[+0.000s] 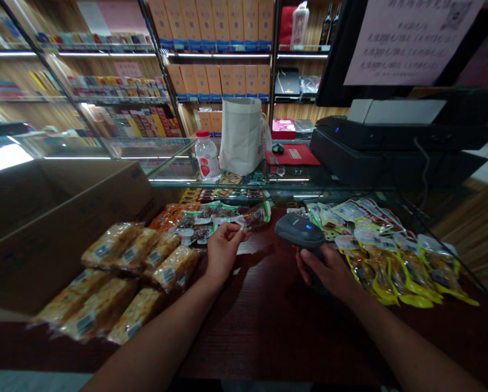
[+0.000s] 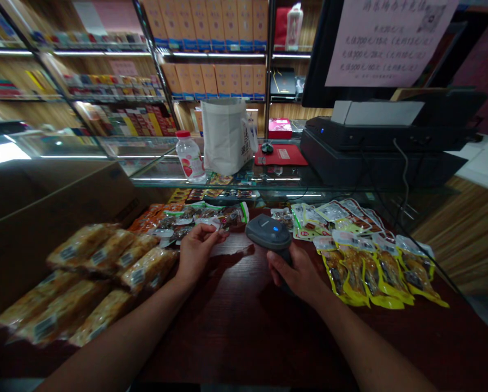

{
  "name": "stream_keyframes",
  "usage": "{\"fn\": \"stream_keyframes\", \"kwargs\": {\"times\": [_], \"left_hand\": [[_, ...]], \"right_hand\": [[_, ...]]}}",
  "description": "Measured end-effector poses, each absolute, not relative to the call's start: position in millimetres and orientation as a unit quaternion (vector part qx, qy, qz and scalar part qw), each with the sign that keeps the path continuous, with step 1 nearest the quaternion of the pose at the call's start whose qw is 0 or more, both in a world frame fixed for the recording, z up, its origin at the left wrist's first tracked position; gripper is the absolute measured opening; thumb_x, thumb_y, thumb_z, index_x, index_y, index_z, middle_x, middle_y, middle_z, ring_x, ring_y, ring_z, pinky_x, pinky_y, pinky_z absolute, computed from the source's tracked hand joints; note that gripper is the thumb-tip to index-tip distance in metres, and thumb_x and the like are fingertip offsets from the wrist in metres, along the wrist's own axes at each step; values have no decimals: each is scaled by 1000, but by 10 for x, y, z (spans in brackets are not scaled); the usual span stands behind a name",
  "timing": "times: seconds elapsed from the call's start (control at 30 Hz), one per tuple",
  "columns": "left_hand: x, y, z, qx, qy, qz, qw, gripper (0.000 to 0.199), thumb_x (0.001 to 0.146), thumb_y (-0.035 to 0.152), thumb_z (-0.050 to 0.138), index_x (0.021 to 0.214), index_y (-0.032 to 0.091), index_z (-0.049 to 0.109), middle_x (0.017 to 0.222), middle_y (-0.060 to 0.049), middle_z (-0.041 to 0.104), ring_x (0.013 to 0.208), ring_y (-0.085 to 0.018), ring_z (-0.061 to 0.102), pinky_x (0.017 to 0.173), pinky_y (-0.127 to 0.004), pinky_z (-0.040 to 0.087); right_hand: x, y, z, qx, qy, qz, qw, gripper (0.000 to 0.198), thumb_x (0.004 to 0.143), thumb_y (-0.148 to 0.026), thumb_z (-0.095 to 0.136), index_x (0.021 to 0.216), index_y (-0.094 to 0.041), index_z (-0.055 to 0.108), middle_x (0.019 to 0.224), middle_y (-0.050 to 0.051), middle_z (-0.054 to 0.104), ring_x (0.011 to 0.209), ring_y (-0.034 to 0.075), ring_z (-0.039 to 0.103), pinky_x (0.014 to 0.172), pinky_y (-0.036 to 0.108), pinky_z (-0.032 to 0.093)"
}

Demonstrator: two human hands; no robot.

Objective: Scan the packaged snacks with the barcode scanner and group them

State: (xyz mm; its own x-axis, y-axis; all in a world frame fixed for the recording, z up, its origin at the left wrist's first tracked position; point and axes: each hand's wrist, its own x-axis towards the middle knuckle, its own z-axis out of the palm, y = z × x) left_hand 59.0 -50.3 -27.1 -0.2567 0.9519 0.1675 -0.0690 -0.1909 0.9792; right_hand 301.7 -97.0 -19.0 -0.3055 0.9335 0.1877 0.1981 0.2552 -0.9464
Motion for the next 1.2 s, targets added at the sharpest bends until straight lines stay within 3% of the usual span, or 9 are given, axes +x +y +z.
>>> {"fn": "stream_keyframes", "kwargs": {"times": [0.37, 0.53, 0.67, 0.8, 0.97, 1.2], "left_hand": [[585, -516, -260, 474, 501, 616, 381, 18, 72, 27, 74, 75, 20, 58, 70, 0, 72, 74, -20, 74, 72, -29, 56], [590, -499, -321, 455, 493, 627, 395, 25, 69, 30, 78, 77, 18, 57, 69, 1, 70, 71, -18, 73, 70, -27, 56], [672, -479, -366, 411, 477, 619, 470, 32, 66, 30, 83, 77, 16, 57, 72, 1, 70, 72, -16, 73, 73, -26, 58], [894, -359, -338, 329, 460, 573, 593, 28, 71, 15, 82, 74, 15, 54, 68, 0, 67, 70, -15, 73, 73, -25, 61], [1331, -49, -222, 279, 452, 534, 658, 19, 81, 3, 69, 70, 12, 56, 71, -6, 68, 68, -13, 72, 76, -23, 61], [1809, 246, -270, 282, 449, 506, 680, 15, 85, 5, 62, 71, 11, 59, 65, -5, 67, 66, -15, 70, 72, -24, 60]], "right_hand": [[3042, -979, -202, -422, -676, 450, 403, 36, 96, -55, 51, 89, -20, 56, 57, -3, 60, 47, 13, 54, 50, 26, 43], [3052, -937, -141, -398, -590, 538, 451, 39, 90, -59, 58, 92, -20, 59, 64, -3, 61, 41, 11, 51, 42, 24, 39], [3156, -829, -75, -347, -492, 586, 542, 47, 84, -65, 61, 101, -20, 61, 67, -3, 59, 40, 10, 48, 38, 23, 36], [3274, -730, -9, -324, -415, 597, 605, 49, 79, -69, 62, 96, -23, 60, 66, -4, 55, 40, 9, 42, 38, 22, 33], [3296, -686, 1, -333, -400, 585, 622, 48, 76, -68, 64, 93, -23, 59, 64, -5, 52, 40, 10, 40, 38, 24, 32], [3289, -652, -53, -326, -386, 597, 623, 45, 78, -66, 65, 88, -22, 58, 64, -5, 54, 40, 8, 42, 39, 22, 33]]}}
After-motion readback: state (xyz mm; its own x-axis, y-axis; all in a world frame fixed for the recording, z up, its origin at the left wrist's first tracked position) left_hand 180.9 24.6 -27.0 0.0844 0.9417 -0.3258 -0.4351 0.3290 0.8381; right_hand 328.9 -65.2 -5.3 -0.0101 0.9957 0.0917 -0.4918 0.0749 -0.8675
